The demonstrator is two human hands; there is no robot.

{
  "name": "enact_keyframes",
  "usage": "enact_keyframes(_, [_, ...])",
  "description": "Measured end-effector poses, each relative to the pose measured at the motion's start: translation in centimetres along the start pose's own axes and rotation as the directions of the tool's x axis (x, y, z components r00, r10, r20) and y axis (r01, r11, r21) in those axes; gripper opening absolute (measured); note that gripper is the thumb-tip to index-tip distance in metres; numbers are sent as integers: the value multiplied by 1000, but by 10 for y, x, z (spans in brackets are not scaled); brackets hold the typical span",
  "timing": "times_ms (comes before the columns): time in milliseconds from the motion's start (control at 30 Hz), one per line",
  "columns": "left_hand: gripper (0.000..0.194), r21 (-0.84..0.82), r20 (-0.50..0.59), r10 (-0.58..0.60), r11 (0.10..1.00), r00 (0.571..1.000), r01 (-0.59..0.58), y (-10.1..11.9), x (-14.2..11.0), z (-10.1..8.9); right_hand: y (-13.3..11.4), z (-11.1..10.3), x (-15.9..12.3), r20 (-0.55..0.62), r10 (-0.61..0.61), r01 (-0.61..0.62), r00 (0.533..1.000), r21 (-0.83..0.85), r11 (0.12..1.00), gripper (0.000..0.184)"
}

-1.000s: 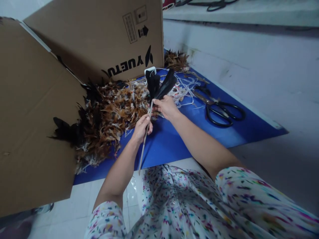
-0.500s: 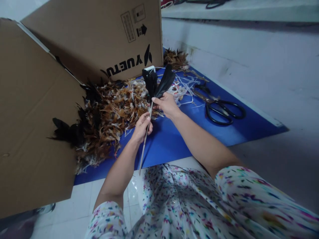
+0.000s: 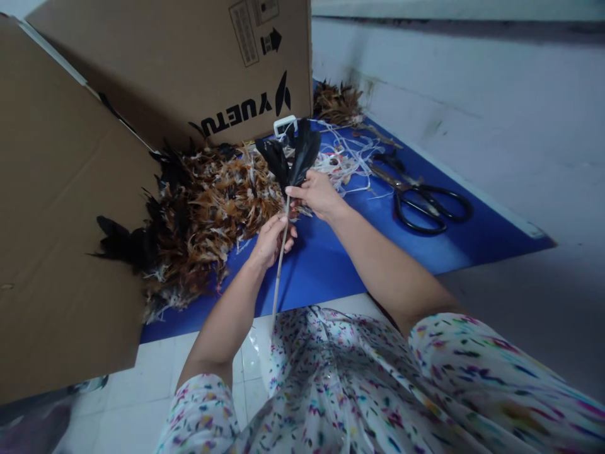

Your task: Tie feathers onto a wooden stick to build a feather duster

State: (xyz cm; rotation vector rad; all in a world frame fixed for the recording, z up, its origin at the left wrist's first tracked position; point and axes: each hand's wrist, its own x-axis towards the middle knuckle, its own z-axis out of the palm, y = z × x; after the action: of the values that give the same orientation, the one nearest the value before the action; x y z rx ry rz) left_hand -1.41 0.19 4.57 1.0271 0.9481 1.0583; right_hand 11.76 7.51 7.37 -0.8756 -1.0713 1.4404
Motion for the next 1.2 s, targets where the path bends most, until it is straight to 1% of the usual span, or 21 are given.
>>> enact_keyframes(133, [50,48,-62,-49,997,997,52,0,1,0,6,2,0,20,44,-43,999,-43,998,30])
enact_keyframes(233, [50,52,-95,-72,996,993,77,0,1,0,11,3,0,35,56,-53,998,-66,996,27])
enact_keyframes(400, [47,13,-76,-16,1000,997,17,0,1,1,16,7,-3,45,70,-64,997,-114,991,22])
enact_keyframes(500, [42,0,-71,-7,1000,997,7,1,1,-1,16,8,-5,47,77,-70,996,-136,988,23])
enact_keyframes(667, [33,-14,-77,-39,999,996,38,2,0,-2,17,8,-4,47,61,-51,997,-185,981,24])
enact_keyframes(867, [32,-64,-49,-103,993,993,100,6,-1,-3,15,9,-6,72,62,-49,995,-167,985,27])
enact_keyframes(1000, [28,-85,-38,-111,991,993,108,8,-2,-2,13,10,-8,101,52,-38,994,-142,989,25])
enact_keyframes(1200, [27,-114,-44,-118,987,992,113,6,-2,0,13,10,-9,105,64,-49,992,-144,988,28])
